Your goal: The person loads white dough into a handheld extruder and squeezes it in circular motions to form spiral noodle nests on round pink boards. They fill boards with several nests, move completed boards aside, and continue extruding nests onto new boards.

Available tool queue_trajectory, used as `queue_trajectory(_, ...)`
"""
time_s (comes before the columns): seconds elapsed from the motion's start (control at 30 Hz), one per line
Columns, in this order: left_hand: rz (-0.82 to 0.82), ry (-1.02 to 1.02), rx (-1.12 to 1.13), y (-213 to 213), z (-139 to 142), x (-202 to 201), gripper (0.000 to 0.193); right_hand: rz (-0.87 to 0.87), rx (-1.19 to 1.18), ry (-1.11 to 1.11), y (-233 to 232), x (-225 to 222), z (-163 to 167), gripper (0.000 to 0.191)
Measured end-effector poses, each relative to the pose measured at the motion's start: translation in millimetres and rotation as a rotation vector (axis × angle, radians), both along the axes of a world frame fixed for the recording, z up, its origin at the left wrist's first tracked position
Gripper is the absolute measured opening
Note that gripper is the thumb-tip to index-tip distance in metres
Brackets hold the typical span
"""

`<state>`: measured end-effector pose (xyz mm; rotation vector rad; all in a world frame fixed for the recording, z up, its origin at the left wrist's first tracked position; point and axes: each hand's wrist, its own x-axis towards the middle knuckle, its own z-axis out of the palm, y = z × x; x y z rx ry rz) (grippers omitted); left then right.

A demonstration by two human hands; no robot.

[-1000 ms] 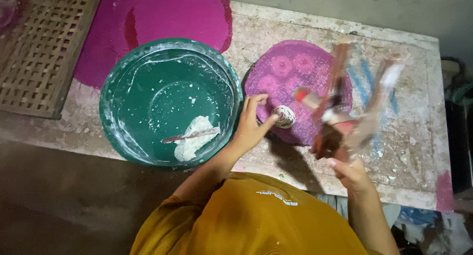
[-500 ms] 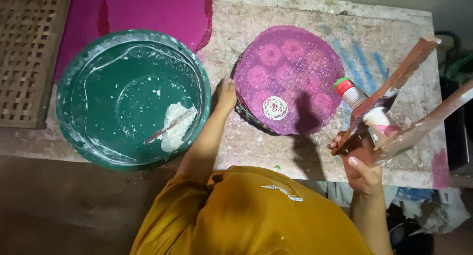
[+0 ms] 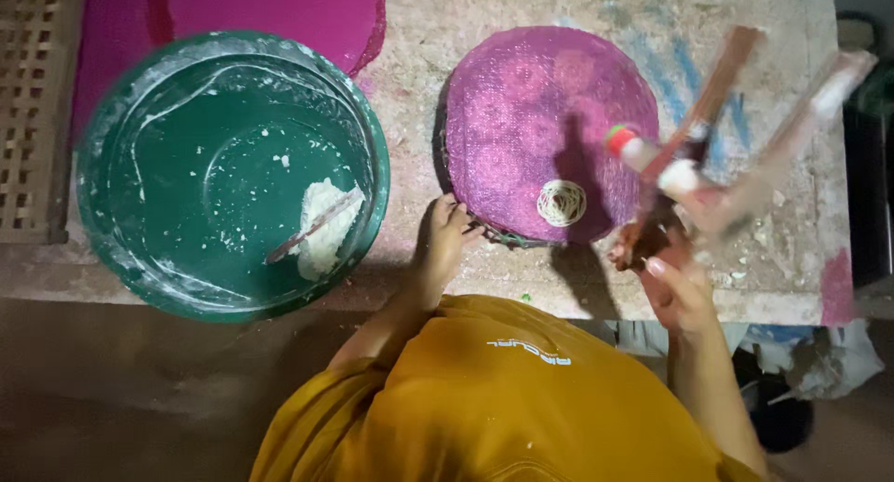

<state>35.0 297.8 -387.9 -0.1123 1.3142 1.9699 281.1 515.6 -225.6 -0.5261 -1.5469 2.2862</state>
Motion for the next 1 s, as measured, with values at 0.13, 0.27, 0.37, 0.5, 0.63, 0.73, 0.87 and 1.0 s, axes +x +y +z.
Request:
queue_trajectory(0.13,0.133,0.098,-0.144,0,27,4,0.042,0.224,0.096,-0.050,14,-22,-3,0.069)
queue_trajectory(0.27,0.212,0.774,0.106,13,89,-17,0.072,0.488,0.003,-0.202,20,-47,21,0.100)
queue_trajectory(0.37,-0.152,-0.453,1.164,30,137,-68,0.083,0.696,-0.134,-0.285,9,-60,42,0.105)
queue_trajectory(0.5,-0.425,-0.006,1.160,50,173,-93,0.090,0.654,-0.197,-0.818,14,-84,63,0.103)
queue_trajectory(0.63,-0.278,-0.102,1.203,85,163,-100,0.043,0.889,0.255,-0.691,49,-113,74,0.091)
queue_trajectory(0.73,-0.225,-0.182,1.307,108,140,-120,0.030,0.846,0.476,-0.759,64,-131,72,0.092)
queue_trajectory(0.87,-0.242,-0.157,1.374,110,112,-149,0.026,0.739,0.694,-0.822,48,-153,53,0.086)
queue_trajectory(1.0,-0.222,-0.153,1.365,102,98,-152,0.027,0.717,0.620,-0.881,34,-163,51,0.079)
